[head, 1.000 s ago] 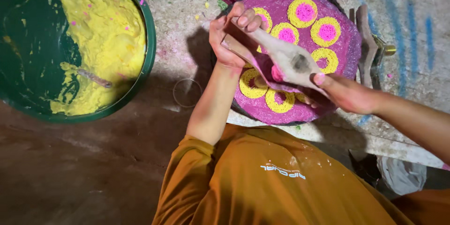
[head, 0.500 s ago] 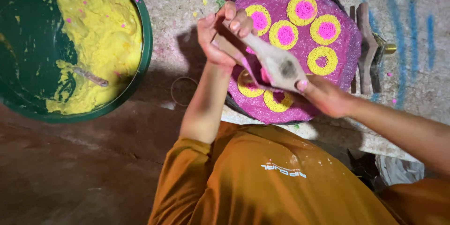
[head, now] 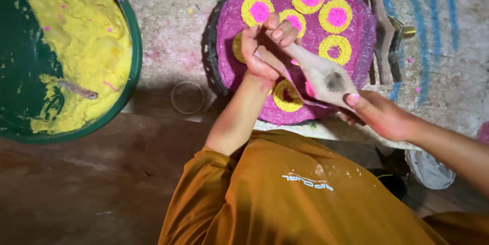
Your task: The person uses a manual press to form yellow and pink dough into ring shapes on a purple mat. They repeatedly load the press with yellow dough, press it into a ring, then add pink dough to the center, and arrange the finished items on the mat.
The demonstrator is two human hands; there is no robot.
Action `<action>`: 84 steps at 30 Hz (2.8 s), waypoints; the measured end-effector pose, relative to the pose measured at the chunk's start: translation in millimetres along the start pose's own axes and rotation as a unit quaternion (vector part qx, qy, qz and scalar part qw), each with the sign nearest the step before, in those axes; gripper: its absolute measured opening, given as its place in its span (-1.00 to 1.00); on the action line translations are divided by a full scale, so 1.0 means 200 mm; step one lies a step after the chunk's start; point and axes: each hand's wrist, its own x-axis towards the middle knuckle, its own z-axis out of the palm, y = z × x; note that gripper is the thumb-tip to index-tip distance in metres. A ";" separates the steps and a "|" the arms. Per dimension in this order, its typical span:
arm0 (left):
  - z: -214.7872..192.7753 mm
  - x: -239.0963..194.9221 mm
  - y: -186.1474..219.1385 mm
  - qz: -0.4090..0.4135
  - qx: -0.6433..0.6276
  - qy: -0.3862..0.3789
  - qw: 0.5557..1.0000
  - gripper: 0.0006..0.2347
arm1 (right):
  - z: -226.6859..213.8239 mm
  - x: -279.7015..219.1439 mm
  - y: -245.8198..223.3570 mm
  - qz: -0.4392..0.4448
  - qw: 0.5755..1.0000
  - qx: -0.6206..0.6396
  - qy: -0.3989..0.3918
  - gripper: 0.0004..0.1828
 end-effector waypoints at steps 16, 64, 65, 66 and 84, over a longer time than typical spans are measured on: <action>0.18 0.08 0.04 -0.038 0.124 -0.052 0.990 -0.79 | -0.06 0.03 0.02 -0.103 0.987 0.079 -0.094 -0.15; -0.40 0.68 -0.34 -0.038 0.028 -0.038 0.998 -0.76 | -0.50 0.14 0.19 -0.014 0.976 -0.087 0.199 -0.18; -0.37 0.70 -0.33 -0.035 0.044 -0.049 0.997 -0.75 | -0.47 0.17 0.23 -0.035 0.972 -0.083 0.216 -0.21; -0.32 0.71 -0.30 -0.048 0.052 -0.066 0.995 -0.73 | -0.44 0.21 0.26 -0.057 0.968 -0.079 0.233 -0.24; 0.19 -0.35 0.60 0.020 0.974 0.163 0.157 -0.76 | 0.14 -0.26 1.33 0.175 0.737 -0.158 0.634 -0.27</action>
